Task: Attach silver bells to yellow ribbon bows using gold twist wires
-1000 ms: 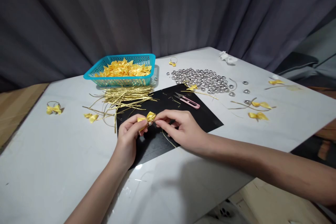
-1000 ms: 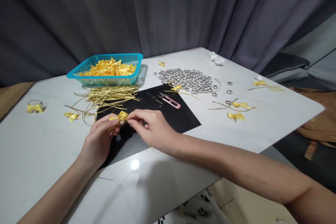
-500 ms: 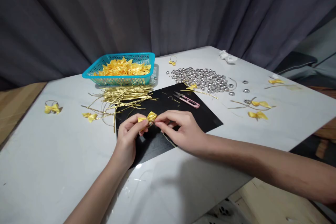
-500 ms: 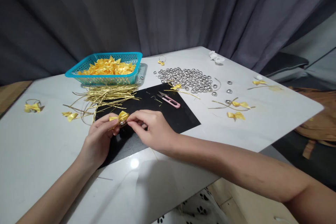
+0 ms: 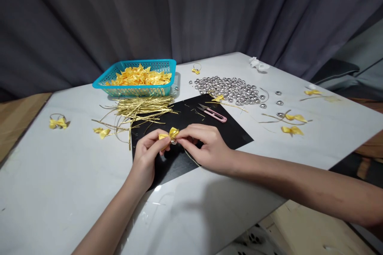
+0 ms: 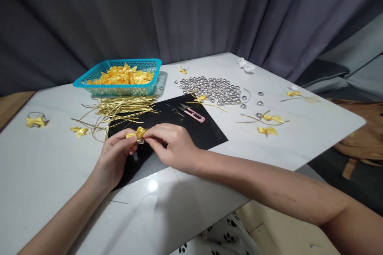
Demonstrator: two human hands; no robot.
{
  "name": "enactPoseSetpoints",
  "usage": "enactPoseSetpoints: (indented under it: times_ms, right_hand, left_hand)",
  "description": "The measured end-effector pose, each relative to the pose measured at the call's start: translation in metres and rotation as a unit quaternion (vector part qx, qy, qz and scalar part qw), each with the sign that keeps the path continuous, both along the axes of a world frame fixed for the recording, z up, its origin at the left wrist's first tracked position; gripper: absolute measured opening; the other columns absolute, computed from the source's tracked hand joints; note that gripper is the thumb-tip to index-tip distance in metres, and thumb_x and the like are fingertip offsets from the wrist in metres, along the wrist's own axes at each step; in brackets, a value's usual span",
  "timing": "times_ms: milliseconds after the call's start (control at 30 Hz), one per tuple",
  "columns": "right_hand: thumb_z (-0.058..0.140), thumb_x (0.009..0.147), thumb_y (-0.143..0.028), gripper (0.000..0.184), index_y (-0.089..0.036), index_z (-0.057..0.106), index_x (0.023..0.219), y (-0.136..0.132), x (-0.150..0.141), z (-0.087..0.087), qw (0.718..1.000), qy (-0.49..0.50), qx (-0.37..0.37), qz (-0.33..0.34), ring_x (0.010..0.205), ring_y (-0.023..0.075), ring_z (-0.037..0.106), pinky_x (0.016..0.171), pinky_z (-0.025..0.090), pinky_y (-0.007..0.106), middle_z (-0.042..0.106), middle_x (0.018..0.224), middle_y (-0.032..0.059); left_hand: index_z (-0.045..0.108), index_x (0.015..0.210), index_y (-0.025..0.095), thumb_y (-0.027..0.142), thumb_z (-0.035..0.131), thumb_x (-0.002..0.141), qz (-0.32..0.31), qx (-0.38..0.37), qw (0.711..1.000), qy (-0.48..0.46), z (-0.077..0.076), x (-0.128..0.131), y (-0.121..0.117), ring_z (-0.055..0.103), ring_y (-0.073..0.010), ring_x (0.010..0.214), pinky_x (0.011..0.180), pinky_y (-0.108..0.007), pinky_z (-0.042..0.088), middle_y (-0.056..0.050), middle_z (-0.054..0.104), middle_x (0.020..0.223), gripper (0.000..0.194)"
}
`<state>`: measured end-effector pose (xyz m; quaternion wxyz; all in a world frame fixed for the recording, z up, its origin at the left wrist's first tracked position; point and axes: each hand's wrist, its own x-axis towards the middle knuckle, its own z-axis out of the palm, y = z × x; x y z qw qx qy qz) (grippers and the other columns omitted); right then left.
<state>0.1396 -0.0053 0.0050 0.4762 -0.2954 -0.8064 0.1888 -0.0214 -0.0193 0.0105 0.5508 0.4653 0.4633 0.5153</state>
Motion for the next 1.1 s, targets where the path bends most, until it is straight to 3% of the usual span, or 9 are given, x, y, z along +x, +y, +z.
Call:
enactPoseSetpoints:
  times_ms: [167,300,667,1100]
  right_hand:
    - [0.054,0.084,-0.009,0.011,-0.012,0.065,0.083,-0.001,-0.002,-0.001,0.999,0.011,-0.042,0.001,0.065,0.0090,0.059,0.056,0.046,0.019,0.067,0.076,0.0035]
    - [0.053,0.085,-0.011,0.011,-0.012,0.064,0.083,-0.002,-0.002,-0.001,0.998,0.018,-0.054,-0.003,0.063,0.0087,0.058,0.054,0.046,0.018,0.066,0.074,0.0032]
    - [0.051,0.085,-0.011,0.013,-0.010,0.064,0.080,-0.004,0.000,0.003,1.000,0.020,-0.010,-0.007,0.054,0.0070,0.048,0.051,0.042,0.019,0.056,0.064,0.0016]
    - [0.049,0.085,-0.009,0.014,-0.012,0.062,0.080,-0.004,0.000,0.005,1.000,0.003,-0.018,0.007,0.054,0.0071,0.045,0.051,0.039,0.020,0.053,0.064,0.0001]
  left_hand:
    - [0.060,0.057,0.017,0.025,0.065,0.068,0.017,0.014,1.000,-0.001,0.000,0.002,0.000,0.038,-0.0092,0.053,0.048,-0.022,0.028,0.003,0.049,0.054,0.015]
    - [0.063,0.058,0.016,0.028,0.067,0.063,0.026,-0.019,0.999,-0.036,0.006,0.005,-0.001,0.039,-0.0093,0.053,0.048,-0.021,0.029,0.002,0.050,0.055,0.014]
    - [0.061,0.056,0.016,0.026,0.068,0.061,0.006,-0.056,0.995,-0.083,0.009,0.003,-0.002,0.039,-0.0093,0.054,0.049,-0.020,0.032,0.001,0.048,0.056,0.013]
    - [0.061,0.052,0.017,0.025,0.068,0.059,0.002,-0.047,0.996,-0.070,0.009,0.005,-0.002,0.039,-0.0097,0.054,0.049,-0.021,0.030,0.001,0.048,0.055,0.013]
